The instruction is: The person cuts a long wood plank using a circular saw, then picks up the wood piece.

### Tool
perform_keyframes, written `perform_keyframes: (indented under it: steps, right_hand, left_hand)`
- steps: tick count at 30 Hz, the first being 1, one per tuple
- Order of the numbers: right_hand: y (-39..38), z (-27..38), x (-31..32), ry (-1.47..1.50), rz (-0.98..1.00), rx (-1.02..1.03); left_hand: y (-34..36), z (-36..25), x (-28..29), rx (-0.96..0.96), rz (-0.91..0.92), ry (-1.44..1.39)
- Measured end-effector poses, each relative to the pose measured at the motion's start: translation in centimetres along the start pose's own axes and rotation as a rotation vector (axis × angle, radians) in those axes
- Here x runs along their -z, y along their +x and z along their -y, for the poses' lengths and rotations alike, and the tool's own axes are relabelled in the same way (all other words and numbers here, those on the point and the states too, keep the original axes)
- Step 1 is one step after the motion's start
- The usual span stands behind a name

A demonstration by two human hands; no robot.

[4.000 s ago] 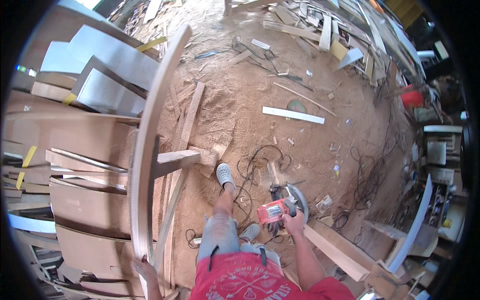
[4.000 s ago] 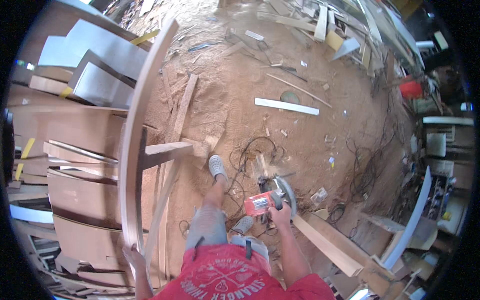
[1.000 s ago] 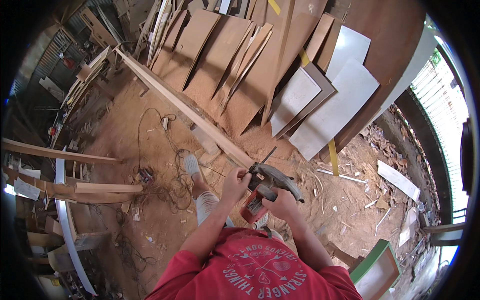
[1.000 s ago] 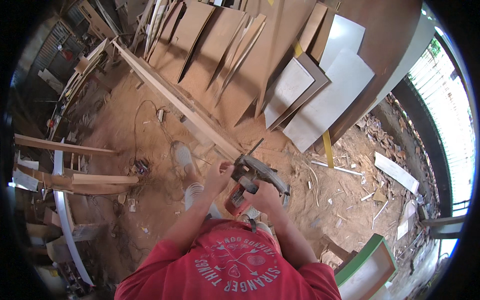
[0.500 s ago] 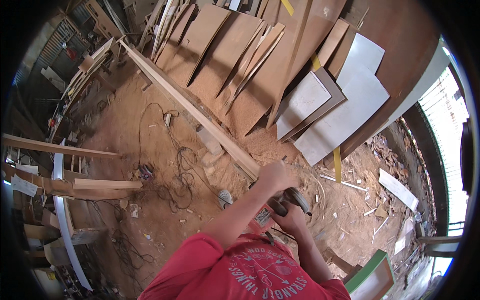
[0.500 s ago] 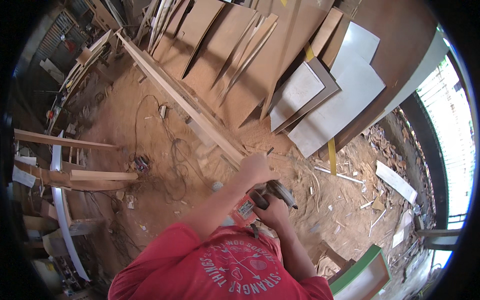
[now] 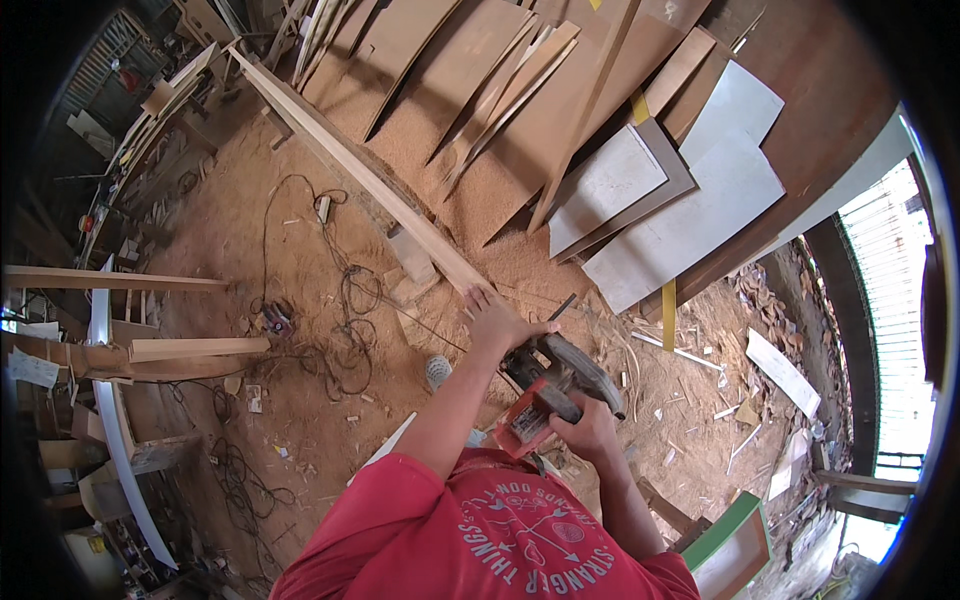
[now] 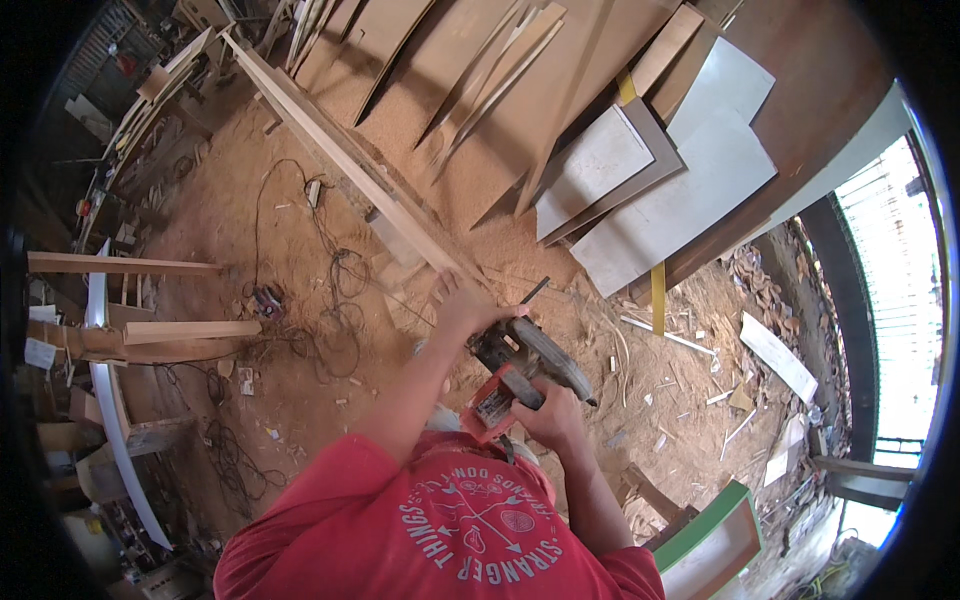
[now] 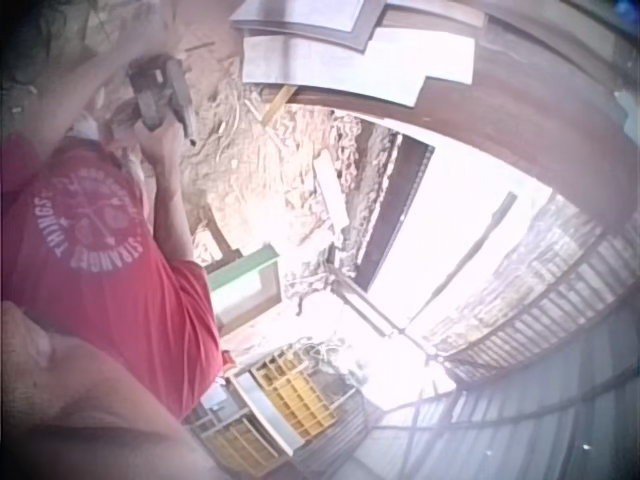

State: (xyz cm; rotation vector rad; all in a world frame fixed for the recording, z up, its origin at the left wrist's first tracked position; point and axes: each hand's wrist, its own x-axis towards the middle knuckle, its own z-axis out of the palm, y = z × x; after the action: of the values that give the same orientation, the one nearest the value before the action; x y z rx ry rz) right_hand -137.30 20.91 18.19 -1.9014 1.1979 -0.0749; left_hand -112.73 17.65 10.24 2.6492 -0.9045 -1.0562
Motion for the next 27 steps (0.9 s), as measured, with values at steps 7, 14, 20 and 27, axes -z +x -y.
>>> perform_keyframes:
  steps: [7,14,20,27]
  right_hand:
    - [0.3,0.9,0.5,-0.025,0.038,-0.007]
    - [1.1,1.2,-0.1,-0.030,0.063,-0.052]
    - [1.6,1.6,-0.3,-0.038,0.072,-0.053]
    - [2.0,1.9,-0.2,-0.030,0.087,-0.071]
  left_hand:
    - [0.2,-0.2,1.6,-0.040,0.012,0.196]
    - [0.3,-0.3,3.5,-0.117,0.046,0.272]
    - [0.3,-0.1,3.8,-0.106,-0.013,0.264]
    - [1.0,-0.4,4.4,-0.140,0.036,0.317]
